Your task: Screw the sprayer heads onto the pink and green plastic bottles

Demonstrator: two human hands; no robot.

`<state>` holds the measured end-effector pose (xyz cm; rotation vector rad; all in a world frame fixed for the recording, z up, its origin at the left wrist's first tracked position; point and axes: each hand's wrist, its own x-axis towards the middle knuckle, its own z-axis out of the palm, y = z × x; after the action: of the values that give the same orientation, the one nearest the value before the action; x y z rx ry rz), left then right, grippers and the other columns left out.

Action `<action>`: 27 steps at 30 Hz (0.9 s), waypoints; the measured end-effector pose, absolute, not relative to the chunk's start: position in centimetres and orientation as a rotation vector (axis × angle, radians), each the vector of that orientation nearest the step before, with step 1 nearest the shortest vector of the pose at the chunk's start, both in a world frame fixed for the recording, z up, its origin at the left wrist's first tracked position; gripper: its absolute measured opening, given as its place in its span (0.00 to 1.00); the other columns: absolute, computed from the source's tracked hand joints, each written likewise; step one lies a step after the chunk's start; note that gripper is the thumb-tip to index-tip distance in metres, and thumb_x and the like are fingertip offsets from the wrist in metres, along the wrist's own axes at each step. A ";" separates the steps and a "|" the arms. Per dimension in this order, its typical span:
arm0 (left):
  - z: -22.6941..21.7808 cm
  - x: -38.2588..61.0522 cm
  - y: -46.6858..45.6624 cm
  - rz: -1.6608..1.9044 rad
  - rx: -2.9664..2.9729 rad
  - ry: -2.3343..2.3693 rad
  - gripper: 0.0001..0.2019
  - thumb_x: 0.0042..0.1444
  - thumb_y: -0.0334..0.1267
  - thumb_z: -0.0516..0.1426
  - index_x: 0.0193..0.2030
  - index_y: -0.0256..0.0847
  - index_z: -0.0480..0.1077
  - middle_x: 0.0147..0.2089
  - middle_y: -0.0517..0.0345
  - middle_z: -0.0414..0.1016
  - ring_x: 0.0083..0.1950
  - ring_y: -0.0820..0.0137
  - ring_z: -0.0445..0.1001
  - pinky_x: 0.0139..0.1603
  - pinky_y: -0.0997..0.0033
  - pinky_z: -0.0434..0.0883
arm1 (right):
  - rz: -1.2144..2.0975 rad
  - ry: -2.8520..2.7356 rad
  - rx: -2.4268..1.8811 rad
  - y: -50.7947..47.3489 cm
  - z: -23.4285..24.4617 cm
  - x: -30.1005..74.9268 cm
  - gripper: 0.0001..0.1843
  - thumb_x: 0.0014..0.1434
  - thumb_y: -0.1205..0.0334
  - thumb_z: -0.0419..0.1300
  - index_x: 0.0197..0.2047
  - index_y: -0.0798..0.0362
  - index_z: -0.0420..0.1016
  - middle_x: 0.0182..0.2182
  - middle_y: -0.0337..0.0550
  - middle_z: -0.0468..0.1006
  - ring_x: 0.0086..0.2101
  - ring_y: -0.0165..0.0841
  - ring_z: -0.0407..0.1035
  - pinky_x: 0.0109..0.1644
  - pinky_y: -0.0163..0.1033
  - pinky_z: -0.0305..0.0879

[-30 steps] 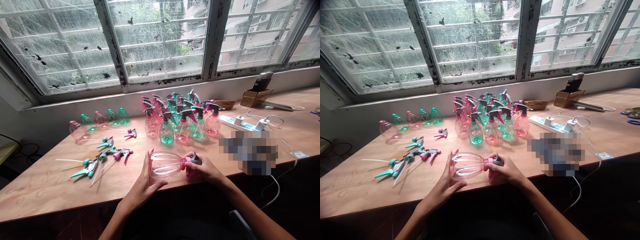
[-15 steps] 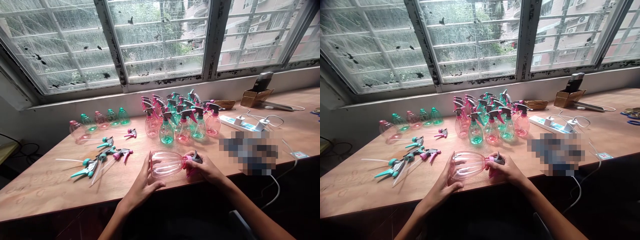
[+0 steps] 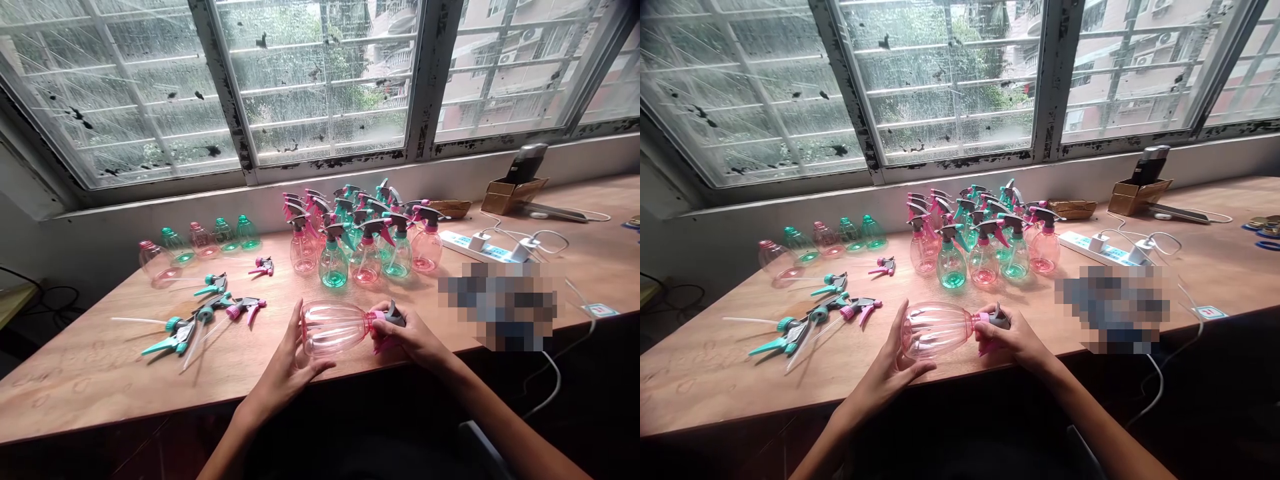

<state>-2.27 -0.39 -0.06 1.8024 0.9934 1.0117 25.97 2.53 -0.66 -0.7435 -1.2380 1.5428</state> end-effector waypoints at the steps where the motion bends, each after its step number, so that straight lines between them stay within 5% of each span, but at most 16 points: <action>1: 0.1 -2.3 -0.5 0.999 1.783 0.992 0.54 0.61 0.45 0.66 0.79 0.58 0.29 0.78 0.44 0.50 0.74 0.48 0.62 0.73 0.41 0.60 | 1.544 -1.242 -0.741 2.5 -0.6 26.0 0.22 0.55 0.50 0.76 0.42 0.54 0.74 0.27 0.40 0.81 0.28 0.36 0.76 0.33 0.42 0.78; 6: 1.2 -2.1 -1.0 0.986 1.698 0.968 0.45 0.65 0.48 0.62 0.79 0.53 0.39 0.81 0.45 0.42 0.76 0.48 0.57 0.75 0.44 0.58 | 1.546 -1.241 -0.715 2.5 -0.5 26.0 0.21 0.56 0.52 0.76 0.42 0.54 0.73 0.27 0.39 0.81 0.26 0.35 0.76 0.33 0.42 0.78; 10: 1.0 -2.0 -0.8 0.972 1.721 1.001 0.49 0.62 0.46 0.64 0.79 0.58 0.35 0.81 0.46 0.43 0.73 0.50 0.63 0.72 0.46 0.63 | 1.528 -1.206 -0.725 2.7 -0.8 26.0 0.22 0.55 0.51 0.76 0.43 0.54 0.73 0.28 0.39 0.80 0.27 0.35 0.76 0.33 0.43 0.78; 16: 0.0 -2.2 -0.5 0.980 1.774 0.994 0.52 0.63 0.44 0.64 0.79 0.57 0.29 0.75 0.41 0.57 0.72 0.52 0.66 0.72 0.43 0.62 | 1.539 -1.188 -0.720 2.8 -1.0 26.0 0.23 0.54 0.50 0.76 0.44 0.54 0.73 0.28 0.39 0.80 0.27 0.36 0.77 0.33 0.43 0.79; 19: 0.4 -2.2 -0.7 0.972 1.748 0.989 0.54 0.62 0.44 0.65 0.78 0.57 0.26 0.79 0.41 0.49 0.72 0.49 0.66 0.72 0.41 0.62 | 1.535 -1.201 -0.710 2.7 -0.9 25.9 0.22 0.55 0.52 0.76 0.44 0.54 0.73 0.27 0.39 0.80 0.27 0.35 0.77 0.33 0.43 0.79; 24: 1.0 -2.1 -0.8 0.977 1.800 1.048 0.48 0.62 0.46 0.65 0.79 0.56 0.38 0.80 0.46 0.46 0.78 0.46 0.53 0.75 0.41 0.55 | 1.530 -1.204 -0.710 2.6 -0.7 25.7 0.23 0.54 0.51 0.77 0.43 0.54 0.72 0.26 0.38 0.80 0.26 0.35 0.76 0.32 0.42 0.78; 27: 0.4 -2.3 -0.4 0.997 1.820 1.027 0.48 0.62 0.45 0.65 0.79 0.58 0.37 0.81 0.45 0.42 0.76 0.48 0.57 0.74 0.42 0.57 | 1.530 -1.194 -0.722 2.6 -0.7 25.6 0.24 0.53 0.49 0.77 0.42 0.53 0.73 0.26 0.38 0.79 0.26 0.35 0.76 0.32 0.42 0.78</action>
<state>-2.27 -0.45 0.39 1.8202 1.0272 0.9966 25.56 2.60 -0.71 -0.7219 -1.1941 1.5295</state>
